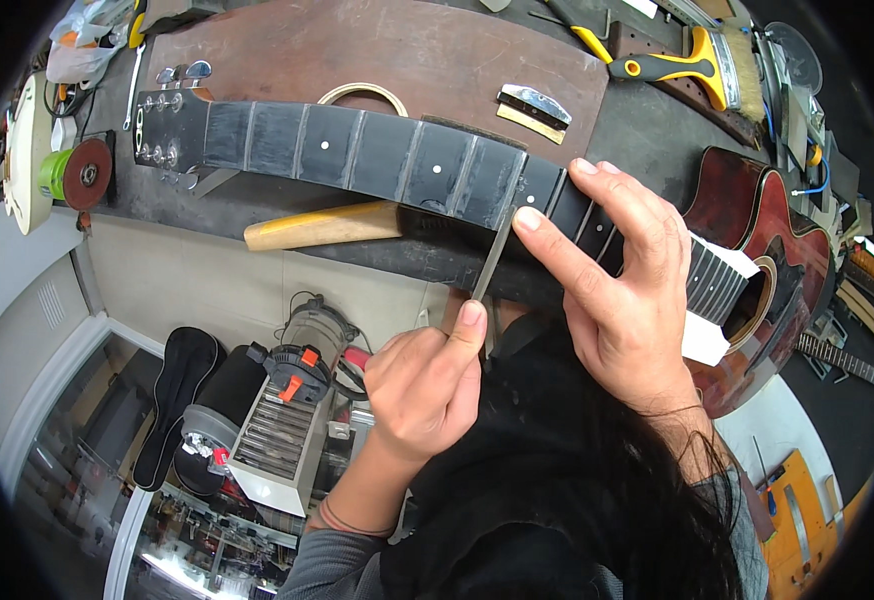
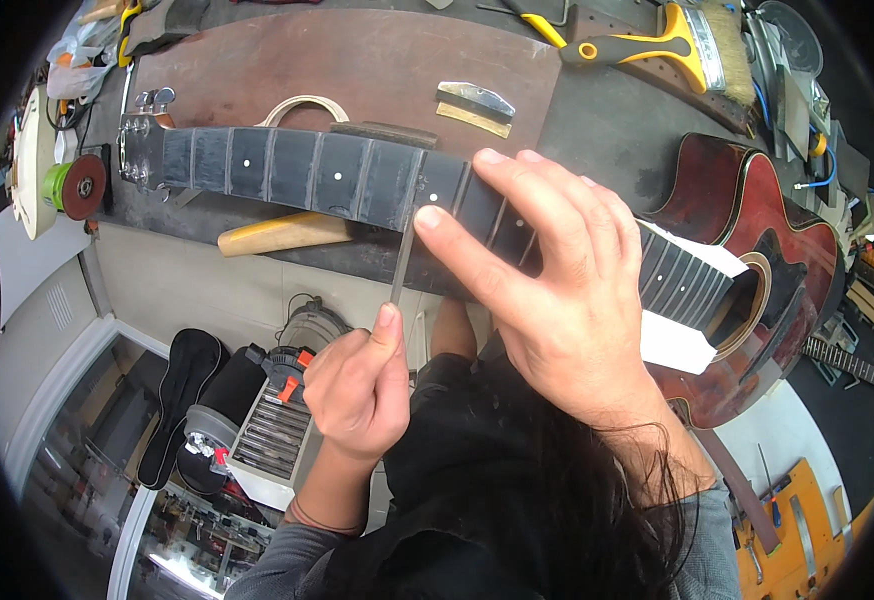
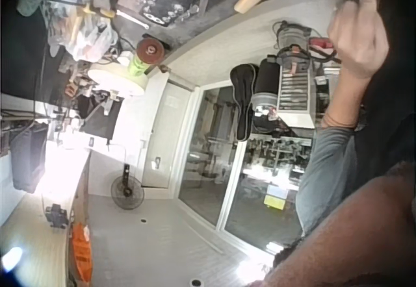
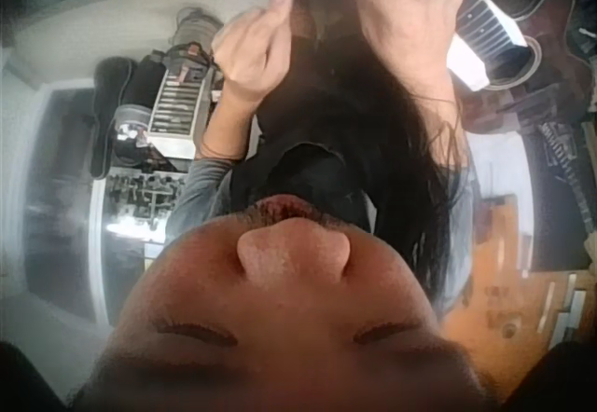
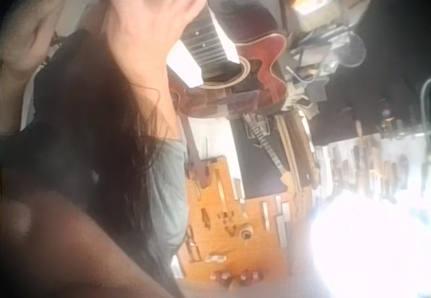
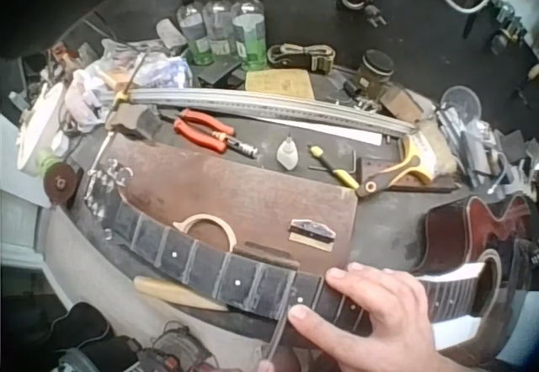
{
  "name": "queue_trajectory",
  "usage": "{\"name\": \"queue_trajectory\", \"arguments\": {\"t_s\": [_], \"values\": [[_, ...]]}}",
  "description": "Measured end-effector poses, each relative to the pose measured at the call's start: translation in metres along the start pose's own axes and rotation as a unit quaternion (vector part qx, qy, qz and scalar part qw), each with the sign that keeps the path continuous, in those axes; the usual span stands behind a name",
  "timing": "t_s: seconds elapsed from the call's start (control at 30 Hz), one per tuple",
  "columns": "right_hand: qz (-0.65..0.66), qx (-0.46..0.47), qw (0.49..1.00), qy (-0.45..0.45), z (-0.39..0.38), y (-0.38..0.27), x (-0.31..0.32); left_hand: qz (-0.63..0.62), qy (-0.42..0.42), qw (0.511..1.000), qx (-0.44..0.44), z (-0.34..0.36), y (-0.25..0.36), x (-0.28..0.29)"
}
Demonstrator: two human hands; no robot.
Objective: The person uses a metal file to smooth the edges of the frets on a guitar neck. They systematically move the file along the fretboard, filing each fret individually. The person briefly switches to a yellow-handled tool to scrape or clean the fretboard surface before resuming the filing process.
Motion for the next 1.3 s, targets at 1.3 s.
{"name": "queue_trajectory", "arguments": {"t_s": [1.3], "values": [[0.023,-0.018,1.000,-0.011,0.004,-0.003,0.004,-0.024,0.005,0.999,-0.028,0.045,-0.013,-0.017]]}}
Point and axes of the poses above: each hand's wrist, its own z-axis towards the middle knuckle, its own x-axis out of the back of the hand, y = z × x, the point moved 3 cm from there along z, towards the middle knuckle, and after that the axes turned 8 degrees about -x, right-handed, at the moved point
